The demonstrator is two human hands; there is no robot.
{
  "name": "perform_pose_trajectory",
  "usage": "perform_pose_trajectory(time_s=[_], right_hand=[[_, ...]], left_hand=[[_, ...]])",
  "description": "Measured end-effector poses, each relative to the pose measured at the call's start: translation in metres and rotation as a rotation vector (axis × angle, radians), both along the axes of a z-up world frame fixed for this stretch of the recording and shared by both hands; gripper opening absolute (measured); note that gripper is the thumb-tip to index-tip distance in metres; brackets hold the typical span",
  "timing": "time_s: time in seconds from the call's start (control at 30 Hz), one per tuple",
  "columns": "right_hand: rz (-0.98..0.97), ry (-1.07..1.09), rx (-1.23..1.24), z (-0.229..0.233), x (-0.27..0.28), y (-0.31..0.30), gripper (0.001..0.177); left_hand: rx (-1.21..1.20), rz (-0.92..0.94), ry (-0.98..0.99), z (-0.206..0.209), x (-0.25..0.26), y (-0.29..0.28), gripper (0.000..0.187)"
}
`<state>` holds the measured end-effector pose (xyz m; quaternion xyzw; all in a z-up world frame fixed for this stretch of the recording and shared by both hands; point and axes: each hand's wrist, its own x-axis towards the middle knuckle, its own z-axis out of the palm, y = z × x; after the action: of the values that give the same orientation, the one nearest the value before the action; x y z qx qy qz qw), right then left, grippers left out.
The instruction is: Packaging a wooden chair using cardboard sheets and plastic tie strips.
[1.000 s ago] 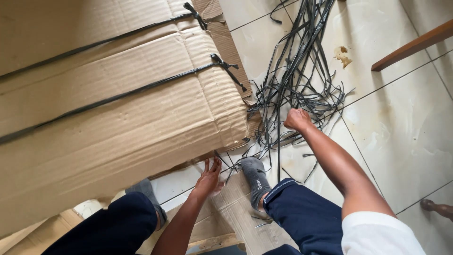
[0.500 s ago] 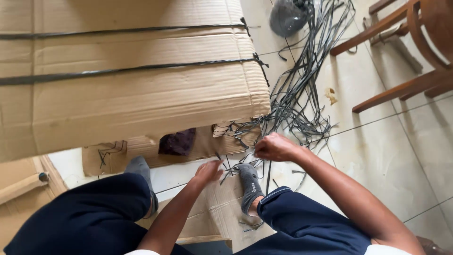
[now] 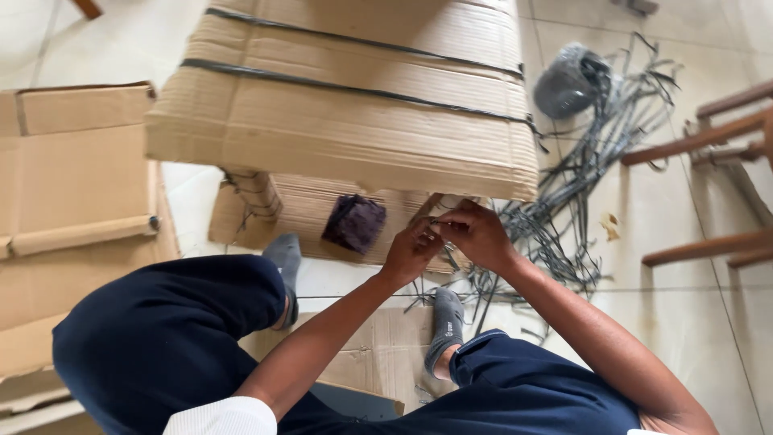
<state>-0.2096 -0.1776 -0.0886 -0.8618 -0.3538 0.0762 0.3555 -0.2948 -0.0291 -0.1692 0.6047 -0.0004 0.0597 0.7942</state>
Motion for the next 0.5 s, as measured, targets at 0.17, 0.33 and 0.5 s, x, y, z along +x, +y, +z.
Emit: perform_pose_trajectory(time_s=[0.17, 0.33, 0.5], right_hand=[[0.117, 0.096, 0.058, -0.012, -0.001, 0.039, 0.017], [0.238, -0.054, 0.032, 0.007, -0.012, 0.086, 0.027], [0.240, 0.422, -0.085, 0.006, -0.023, 0.116, 0.035]], left_hand=[[-0.128, 0.042, 0.000, -0.048, -0.005, 0.028, 0.021], [-0.395, 0.083, 0.020, -0.045, -0.015, 0.066, 0.011], [-0.472, 0.330, -0.003, -0.055, -0.021, 0.110, 0.016]])
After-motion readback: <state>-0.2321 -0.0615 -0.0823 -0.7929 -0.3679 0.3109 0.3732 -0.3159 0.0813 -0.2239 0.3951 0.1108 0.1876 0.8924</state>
